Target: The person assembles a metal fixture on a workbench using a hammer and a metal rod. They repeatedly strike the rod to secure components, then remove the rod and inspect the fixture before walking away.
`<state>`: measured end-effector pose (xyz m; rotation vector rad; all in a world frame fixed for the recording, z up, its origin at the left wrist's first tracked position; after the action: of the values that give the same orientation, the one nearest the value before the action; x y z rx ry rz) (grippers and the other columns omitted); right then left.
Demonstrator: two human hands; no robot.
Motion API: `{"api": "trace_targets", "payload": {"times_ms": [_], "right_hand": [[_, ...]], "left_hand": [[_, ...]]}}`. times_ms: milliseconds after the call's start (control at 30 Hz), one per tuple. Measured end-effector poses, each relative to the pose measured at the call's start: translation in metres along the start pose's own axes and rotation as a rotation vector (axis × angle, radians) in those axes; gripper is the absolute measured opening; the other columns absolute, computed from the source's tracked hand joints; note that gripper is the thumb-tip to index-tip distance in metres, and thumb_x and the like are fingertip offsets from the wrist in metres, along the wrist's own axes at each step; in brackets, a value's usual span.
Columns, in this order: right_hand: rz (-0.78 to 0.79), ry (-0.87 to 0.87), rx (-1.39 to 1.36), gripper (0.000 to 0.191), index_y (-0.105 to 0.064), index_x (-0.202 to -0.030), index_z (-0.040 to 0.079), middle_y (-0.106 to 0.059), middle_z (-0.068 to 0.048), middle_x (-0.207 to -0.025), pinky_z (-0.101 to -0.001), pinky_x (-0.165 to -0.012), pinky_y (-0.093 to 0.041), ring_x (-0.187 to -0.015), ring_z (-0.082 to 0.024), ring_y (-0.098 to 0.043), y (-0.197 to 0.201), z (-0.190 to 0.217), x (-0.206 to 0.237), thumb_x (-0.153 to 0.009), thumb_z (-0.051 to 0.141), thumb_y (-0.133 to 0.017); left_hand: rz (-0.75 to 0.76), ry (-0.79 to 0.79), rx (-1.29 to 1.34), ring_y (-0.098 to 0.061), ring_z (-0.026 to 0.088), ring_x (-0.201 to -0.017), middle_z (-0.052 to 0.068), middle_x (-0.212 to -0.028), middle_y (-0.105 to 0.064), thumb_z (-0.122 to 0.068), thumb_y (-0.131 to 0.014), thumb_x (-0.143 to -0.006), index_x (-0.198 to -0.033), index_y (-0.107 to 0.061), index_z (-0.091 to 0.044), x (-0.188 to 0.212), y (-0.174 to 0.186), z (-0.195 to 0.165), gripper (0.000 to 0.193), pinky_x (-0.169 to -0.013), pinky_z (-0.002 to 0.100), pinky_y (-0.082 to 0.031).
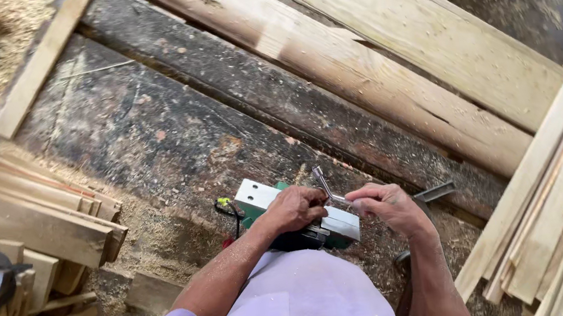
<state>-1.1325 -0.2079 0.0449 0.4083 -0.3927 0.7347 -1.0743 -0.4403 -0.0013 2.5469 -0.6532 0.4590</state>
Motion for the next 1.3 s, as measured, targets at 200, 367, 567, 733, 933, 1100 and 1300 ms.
{"api": "trace_targets", "payload": {"times_ms": [200, 367, 567, 733, 933, 1100, 1300], "right_hand": [[-0.163, -0.368, -0.346, 0.017, -0.080, -0.104, 0.009, -0.070, -0.001, -0.082, -0.0253, -0.061, -0.052, -0.071, -0.011, -0.062, -0.008, -0.005, -0.085, -0.087, 0.014, -0.079], [0.197, 0.118, 0.401, 0.018, -0.082, -0.099, 0.011, -0.076, -0.002, -0.092, -0.0266, -0.068, -0.061, -0.078, -0.012, -0.071, -0.032, 0.048, -0.070, -0.082, 0.015, -0.079], [0.017, -0.033, 0.344, 0.010, -0.078, -0.083, 0.008, -0.074, -0.006, -0.098, -0.0306, -0.075, -0.063, -0.088, -0.016, -0.070, 0.007, 0.027, 0.001, -0.087, 0.017, -0.075], [-0.059, -0.244, 0.142, 0.013, -0.078, -0.099, 0.010, -0.078, -0.006, -0.091, -0.0313, -0.065, -0.059, -0.077, -0.016, -0.073, 0.010, 0.002, -0.067, -0.088, 0.016, -0.074], [0.064, 0.040, 0.221, 0.019, -0.078, -0.105, 0.010, -0.080, -0.007, -0.094, -0.0328, -0.076, -0.063, -0.084, -0.015, -0.074, -0.031, 0.043, -0.093, -0.087, 0.013, -0.076], [-0.042, 0.315, 0.497, 0.014, -0.079, -0.102, 0.015, -0.078, -0.005, -0.099, -0.0335, -0.078, -0.063, -0.091, -0.017, -0.074, -0.027, 0.033, -0.002, -0.089, 0.015, -0.073], [-0.180, 0.076, 0.381, 0.010, -0.075, -0.094, 0.014, -0.080, -0.006, -0.099, -0.0309, -0.067, -0.063, -0.086, -0.016, -0.076, 0.000, 0.003, -0.025, -0.096, 0.011, -0.066]], "left_hand": [[-0.084, 0.020, -0.098, -0.072, 0.022, -0.083, 0.005, -0.088, -0.076, -0.038, -0.071, -0.091, -0.104, -0.073, -0.019, -0.011, -0.020, 0.004, 0.023, -0.076, 0.042, -0.056], [-0.153, 0.013, -0.106, -0.069, 0.019, -0.077, 0.002, -0.090, -0.073, -0.032, -0.069, -0.092, -0.104, -0.074, -0.022, -0.025, -0.029, 0.010, 0.017, -0.075, 0.037, -0.058], [-0.045, 0.095, -0.021, -0.064, 0.015, -0.076, 0.001, -0.086, -0.073, -0.040, -0.069, -0.094, -0.101, -0.074, -0.021, -0.018, -0.019, 0.011, 0.021, -0.075, 0.039, -0.054], [-0.097, 0.061, 0.018, -0.066, 0.018, -0.077, 0.004, -0.085, -0.072, -0.040, -0.075, -0.086, -0.100, -0.072, -0.022, -0.009, -0.013, 0.010, 0.023, -0.074, 0.040, -0.054], [-0.014, 0.123, -0.184, -0.067, 0.022, -0.082, 0.004, -0.088, -0.069, -0.047, -0.073, -0.090, -0.094, -0.069, -0.018, -0.024, -0.027, 0.012, 0.029, -0.072, 0.039, -0.058], [-0.079, 0.070, -0.068, -0.067, 0.020, -0.077, 0.002, -0.083, -0.070, -0.044, -0.074, -0.088, -0.097, -0.072, -0.020, -0.020, -0.022, 0.017, 0.026, -0.073, 0.040, -0.055], [-0.074, 0.048, 0.004, -0.067, 0.019, -0.075, 0.002, -0.080, -0.069, -0.041, -0.074, -0.085, -0.093, -0.074, -0.019, -0.012, -0.013, 0.020, 0.023, -0.071, 0.041, -0.054]]}}
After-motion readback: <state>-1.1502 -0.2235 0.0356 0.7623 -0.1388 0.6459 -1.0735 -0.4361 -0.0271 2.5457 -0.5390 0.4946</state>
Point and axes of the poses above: each hand's wrist, its own x-axis away from the middle knuckle, its own y-axis out of the back of the hand, z = x × y, the point moved 2 cm from there along -x, towards the middle knuckle
